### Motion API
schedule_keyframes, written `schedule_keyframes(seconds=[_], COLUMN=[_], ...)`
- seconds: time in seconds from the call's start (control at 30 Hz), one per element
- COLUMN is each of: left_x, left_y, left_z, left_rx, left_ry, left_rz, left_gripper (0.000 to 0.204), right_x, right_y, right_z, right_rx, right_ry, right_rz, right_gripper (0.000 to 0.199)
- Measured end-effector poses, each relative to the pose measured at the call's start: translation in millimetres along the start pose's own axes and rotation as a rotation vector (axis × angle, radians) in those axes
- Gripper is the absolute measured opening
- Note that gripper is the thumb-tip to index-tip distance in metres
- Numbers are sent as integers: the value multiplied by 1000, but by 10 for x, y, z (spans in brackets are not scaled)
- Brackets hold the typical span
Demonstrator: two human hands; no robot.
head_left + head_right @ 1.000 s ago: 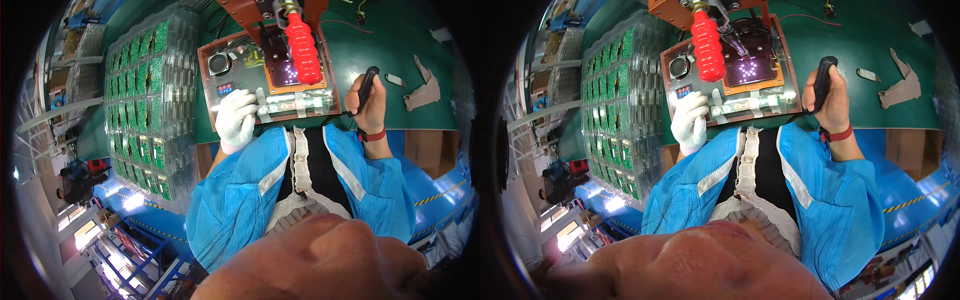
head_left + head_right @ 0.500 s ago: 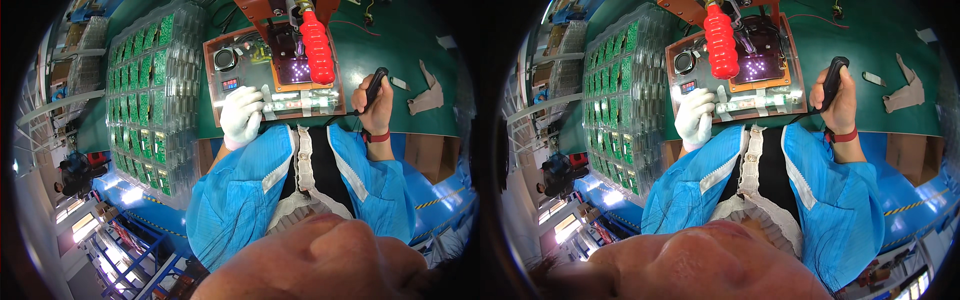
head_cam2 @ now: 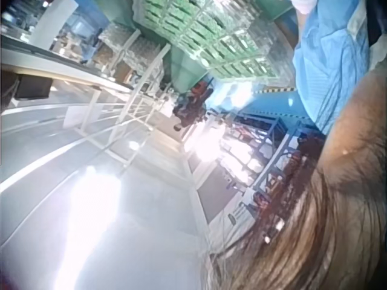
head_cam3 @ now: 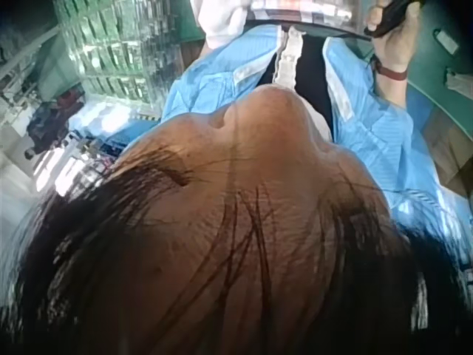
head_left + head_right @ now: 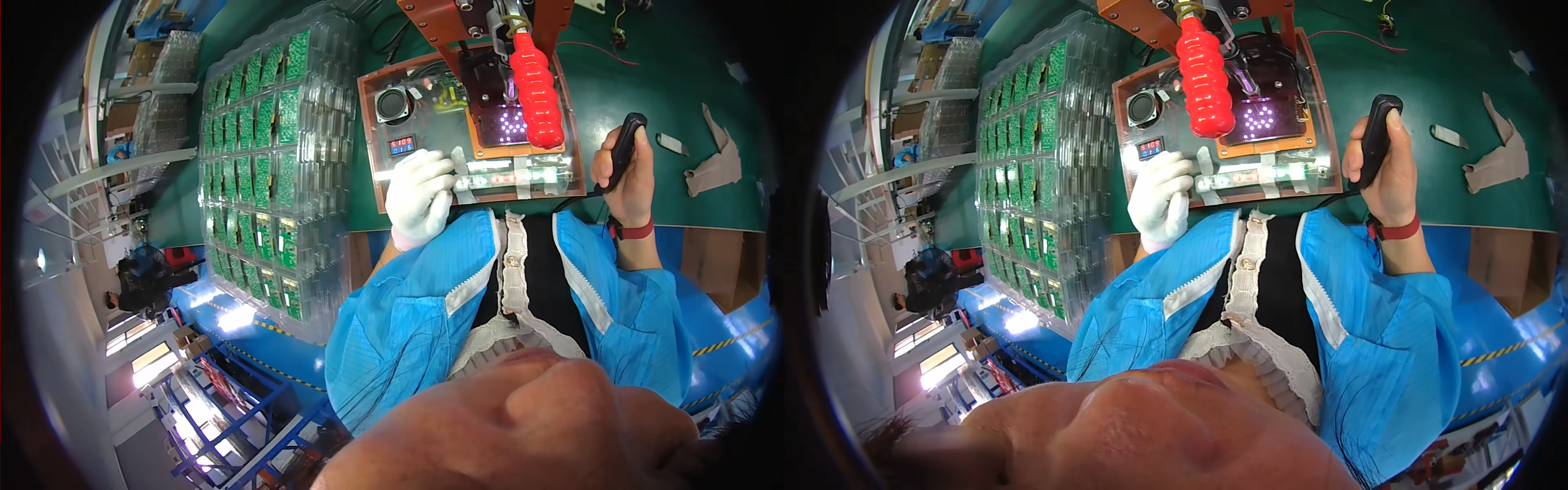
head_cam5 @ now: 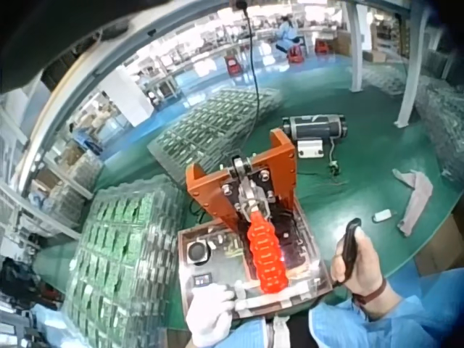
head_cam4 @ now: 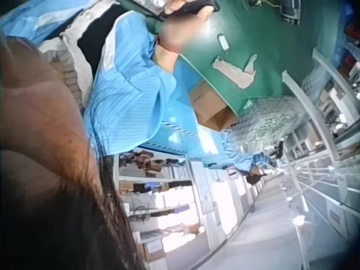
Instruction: Manually inspect and test printed circuit boards using an industrial fixture.
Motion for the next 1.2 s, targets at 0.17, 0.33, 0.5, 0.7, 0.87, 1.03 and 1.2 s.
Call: schedule_keyframes(seconds=[0.17, 0.33, 0.5, 0.7, 0.87, 1.03, 1.2], left_x=[16, 13, 16, -6, -13, 4, 10], left_y=[66, 23, 30, -35, 6, 29, 50], left_z=[-9, -1, 8, 44, -27, 2, 27], left_rx=[-12, -17, -12, -8, -26, 26, 12], left_ry=[-6, -12, -9, -28, -16, -50, -42], left_rz=[-1, -30, -34, -51, -33, -67, -62], left_gripper=[13, 13, 12, 11, 10, 11, 11], right_x=[15, 18, 17, 49, 127, 106, 99], right_y=[-24, 9, -103, 127, -32, -26, -48], right_z=[10, 10, 10, 9, 54, 38, 43], right_rx=[-33, -50, 10, -242, -8, -7, 13], right_ry=[-1, -3, -5, -74, -134, -136, -120], right_rz=[20, 28, -27, 59, 164, 189, 164], right_gripper=[47, 47, 45, 44, 48, 43, 43])
Point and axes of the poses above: each hand's wrist, its own z-axis away from the middle knuckle, its own y-axis out of the palm, x = y × z, the point moved 6 cm from there along -z, towards the middle knuckle, and after that the axes turned 15 degrees about -z, right-handed, at the moved point
